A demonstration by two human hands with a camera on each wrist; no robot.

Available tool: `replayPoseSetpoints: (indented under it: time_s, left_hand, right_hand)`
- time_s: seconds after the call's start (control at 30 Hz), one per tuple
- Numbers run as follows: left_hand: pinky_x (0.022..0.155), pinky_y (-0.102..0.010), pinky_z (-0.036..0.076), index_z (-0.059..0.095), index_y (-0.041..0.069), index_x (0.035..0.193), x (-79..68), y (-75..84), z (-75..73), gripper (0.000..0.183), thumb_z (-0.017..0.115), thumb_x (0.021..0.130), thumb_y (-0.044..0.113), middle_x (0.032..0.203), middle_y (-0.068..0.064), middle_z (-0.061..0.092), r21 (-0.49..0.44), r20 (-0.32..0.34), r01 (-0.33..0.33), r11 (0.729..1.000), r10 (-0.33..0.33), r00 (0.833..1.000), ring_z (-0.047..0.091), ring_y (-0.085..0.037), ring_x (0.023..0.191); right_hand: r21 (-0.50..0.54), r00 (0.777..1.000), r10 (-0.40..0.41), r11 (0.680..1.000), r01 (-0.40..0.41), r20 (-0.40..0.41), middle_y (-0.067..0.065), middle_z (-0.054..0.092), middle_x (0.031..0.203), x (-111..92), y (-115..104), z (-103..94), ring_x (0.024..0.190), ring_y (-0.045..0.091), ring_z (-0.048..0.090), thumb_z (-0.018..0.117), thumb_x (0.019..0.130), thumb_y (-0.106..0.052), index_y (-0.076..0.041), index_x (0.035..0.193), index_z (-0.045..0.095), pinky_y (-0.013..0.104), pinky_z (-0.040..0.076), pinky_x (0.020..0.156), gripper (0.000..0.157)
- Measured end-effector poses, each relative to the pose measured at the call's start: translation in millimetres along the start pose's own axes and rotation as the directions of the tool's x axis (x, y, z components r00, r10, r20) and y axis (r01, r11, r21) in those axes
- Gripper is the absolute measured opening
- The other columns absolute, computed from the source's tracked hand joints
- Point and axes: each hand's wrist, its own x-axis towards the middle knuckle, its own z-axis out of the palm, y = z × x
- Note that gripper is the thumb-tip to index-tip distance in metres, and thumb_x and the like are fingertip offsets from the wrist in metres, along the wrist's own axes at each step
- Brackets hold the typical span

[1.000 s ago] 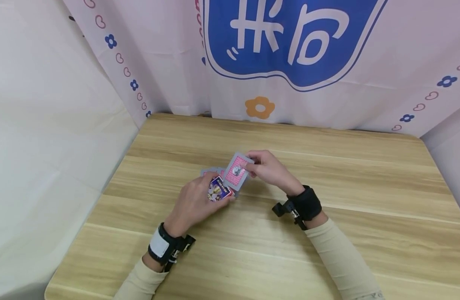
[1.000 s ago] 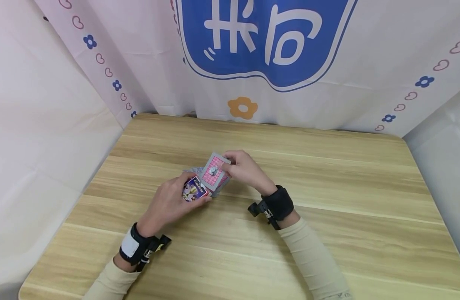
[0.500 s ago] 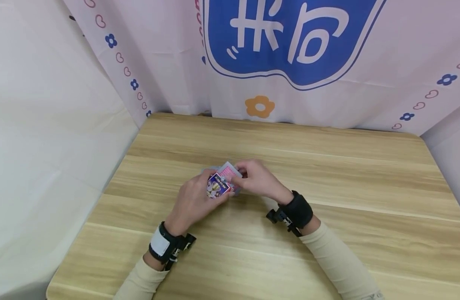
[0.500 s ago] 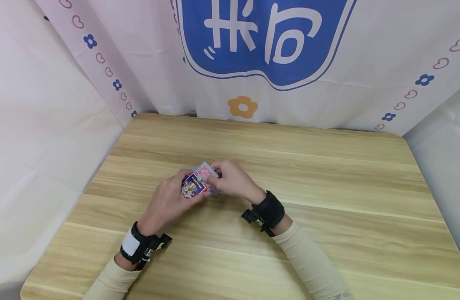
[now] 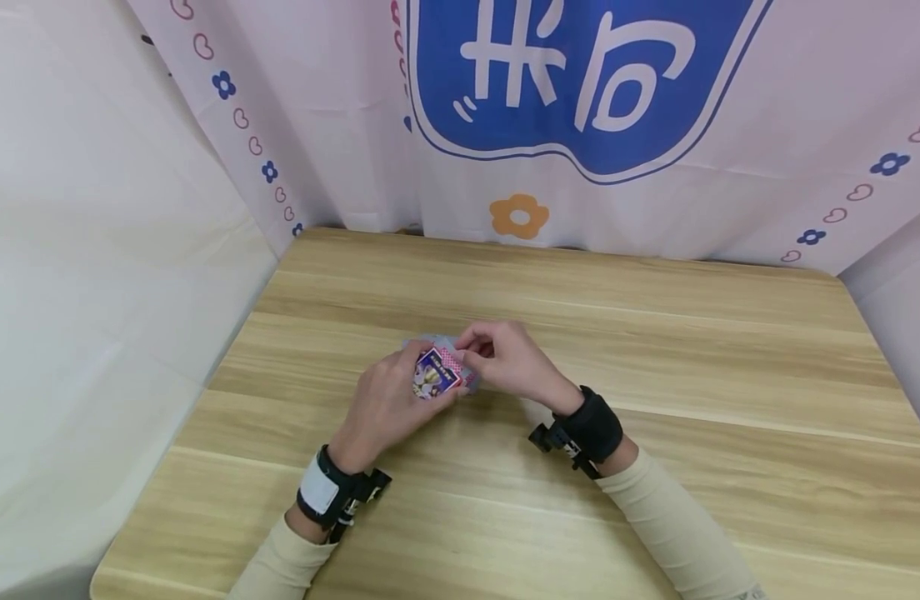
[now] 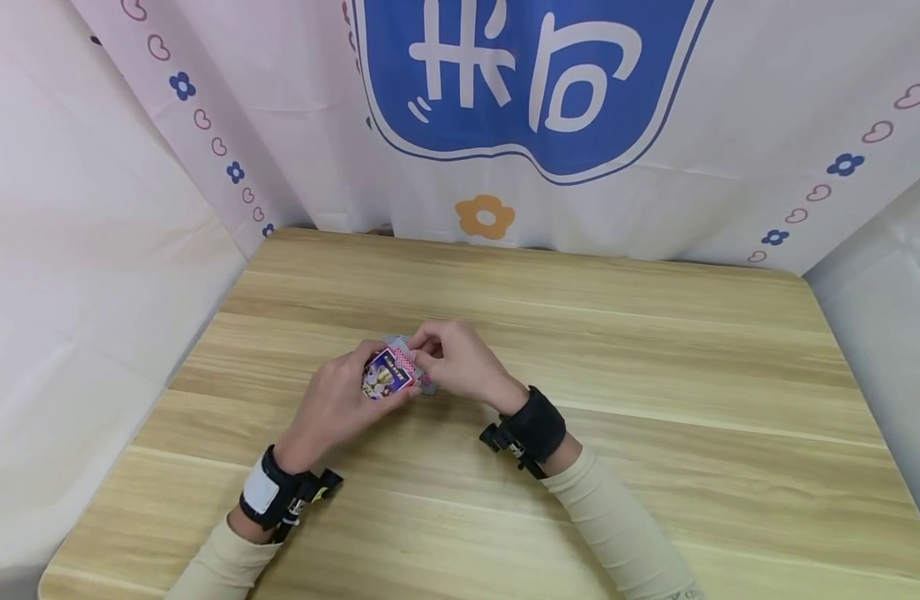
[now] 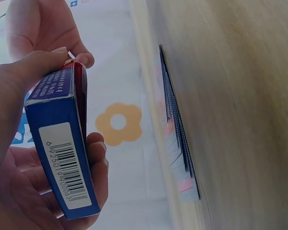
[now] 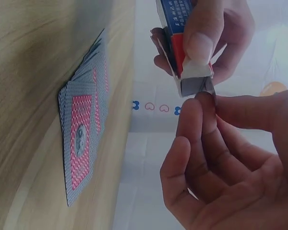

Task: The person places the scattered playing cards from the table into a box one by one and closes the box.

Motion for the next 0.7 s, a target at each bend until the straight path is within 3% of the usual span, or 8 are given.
replayPoseSetpoints:
  time_s: [0.5, 0.7]
  left_hand:
    - [0.058, -0.03, 0.055, 0.067, 0.0, 0.124, 0.3, -0.7, 0.2, 0.07, 0.091, 0.079, 0.047, 0.092, -0.014, 0.076, 0.023, -0.005, -0.031, 0.999, 0.032, 0.999, 0.07, -0.019, 0.072]
    - [0.057, -0.028, 0.054, 0.068, -0.001, 0.123, 0.0, -1.0, 2.5, 0.07, 0.09, 0.079, 0.049, 0.092, -0.013, 0.076, 0.037, 0.002, -0.037, 0.999, 0.037, 0.999, 0.069, -0.018, 0.072]
  right_hand:
    - [0.036, 0.998, 0.03, 0.999, -0.032, 0.052, 0.004, 0.077, 0.088, 3.2, 4.8, 5.0, 0.077, 0.011, 0.066, 0.074, 0.095, -0.007, -0.01, 0.095, 0.08, 0.023, 0.054, 0.068, 0.007]
    - [-0.015, 0.998, 0.017, 1.0, -0.016, 0.061, 0.003, 0.075, 0.086, 3.2, 5.8, 7.2, 0.075, 0.01, 0.064, 0.072, 0.096, -0.005, -0.01, 0.092, 0.078, 0.022, 0.053, 0.067, 0.009]
